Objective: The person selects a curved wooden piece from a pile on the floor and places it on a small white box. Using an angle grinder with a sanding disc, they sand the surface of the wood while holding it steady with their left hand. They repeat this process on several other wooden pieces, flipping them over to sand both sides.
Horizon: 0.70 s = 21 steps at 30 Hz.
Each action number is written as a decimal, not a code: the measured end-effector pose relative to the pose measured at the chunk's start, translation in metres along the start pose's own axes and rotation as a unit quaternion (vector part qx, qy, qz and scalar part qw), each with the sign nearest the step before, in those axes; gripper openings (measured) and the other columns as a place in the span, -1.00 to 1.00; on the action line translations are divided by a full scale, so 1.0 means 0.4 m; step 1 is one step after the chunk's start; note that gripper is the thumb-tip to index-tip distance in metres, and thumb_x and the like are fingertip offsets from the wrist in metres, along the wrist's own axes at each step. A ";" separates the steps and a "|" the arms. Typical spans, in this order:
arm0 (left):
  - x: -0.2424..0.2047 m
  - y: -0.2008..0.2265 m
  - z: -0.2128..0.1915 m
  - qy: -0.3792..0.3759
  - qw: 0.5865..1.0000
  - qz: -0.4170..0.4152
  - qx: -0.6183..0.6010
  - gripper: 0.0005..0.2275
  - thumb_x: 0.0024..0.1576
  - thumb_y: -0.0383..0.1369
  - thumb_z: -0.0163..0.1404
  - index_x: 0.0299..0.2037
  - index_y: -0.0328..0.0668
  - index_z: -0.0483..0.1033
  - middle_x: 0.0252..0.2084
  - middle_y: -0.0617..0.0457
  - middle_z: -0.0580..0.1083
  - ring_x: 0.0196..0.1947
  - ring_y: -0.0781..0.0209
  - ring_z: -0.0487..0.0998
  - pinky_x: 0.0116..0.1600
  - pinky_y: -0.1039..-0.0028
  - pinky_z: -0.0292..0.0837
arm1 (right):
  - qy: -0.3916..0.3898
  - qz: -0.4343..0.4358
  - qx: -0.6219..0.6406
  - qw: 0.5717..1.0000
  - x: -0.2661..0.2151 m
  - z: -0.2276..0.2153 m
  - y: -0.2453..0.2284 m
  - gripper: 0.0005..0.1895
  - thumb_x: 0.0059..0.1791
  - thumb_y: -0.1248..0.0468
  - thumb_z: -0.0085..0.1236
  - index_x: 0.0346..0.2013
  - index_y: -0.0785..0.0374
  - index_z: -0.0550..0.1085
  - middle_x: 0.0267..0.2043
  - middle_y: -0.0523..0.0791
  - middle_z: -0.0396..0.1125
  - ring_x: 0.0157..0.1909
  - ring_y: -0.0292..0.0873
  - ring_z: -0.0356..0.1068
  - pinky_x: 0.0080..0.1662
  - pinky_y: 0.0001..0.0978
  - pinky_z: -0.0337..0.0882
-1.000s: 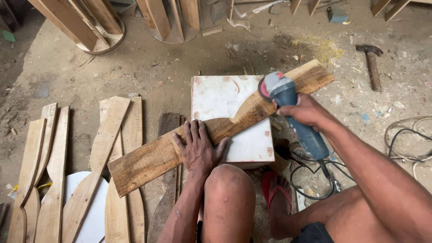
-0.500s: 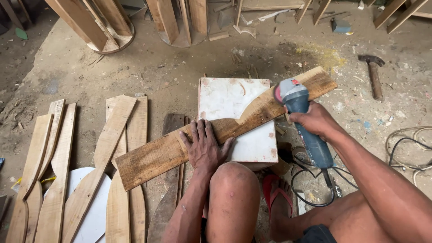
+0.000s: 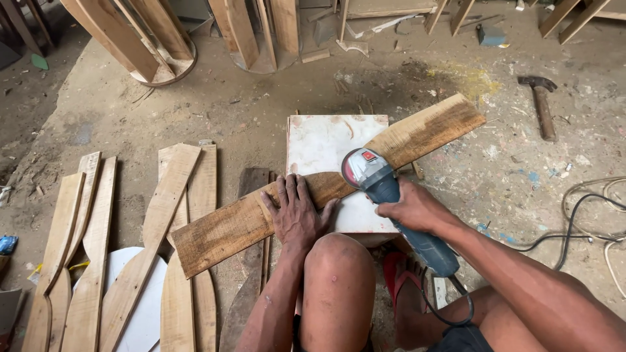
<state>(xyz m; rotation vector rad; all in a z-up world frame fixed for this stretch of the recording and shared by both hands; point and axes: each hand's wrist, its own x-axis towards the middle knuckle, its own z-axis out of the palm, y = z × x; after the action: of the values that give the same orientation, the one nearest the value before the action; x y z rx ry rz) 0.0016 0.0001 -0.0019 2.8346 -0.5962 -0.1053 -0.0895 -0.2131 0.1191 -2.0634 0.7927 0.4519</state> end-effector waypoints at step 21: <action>-0.004 -0.003 0.018 0.067 0.998 0.012 -0.006 -0.18 0.11 0.32 -0.18 0.37 -0.22 0.20 0.40 -0.12 0.17 0.51 -0.12 0.00 0.45 -0.34 -0.36 | 0.042 0.011 0.058 0.997 0.005 -0.032 0.058 -0.41 -0.09 0.28 0.30 0.10 0.52 0.26 -0.30 0.19 0.35 -0.36 0.15 0.47 -0.33 0.03 0.56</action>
<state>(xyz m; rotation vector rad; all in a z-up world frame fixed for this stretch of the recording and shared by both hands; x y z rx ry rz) 0.0000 0.0003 -0.0091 2.7944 -0.5965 0.0842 -0.1034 -0.2345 0.1117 -1.9786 0.8724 0.3248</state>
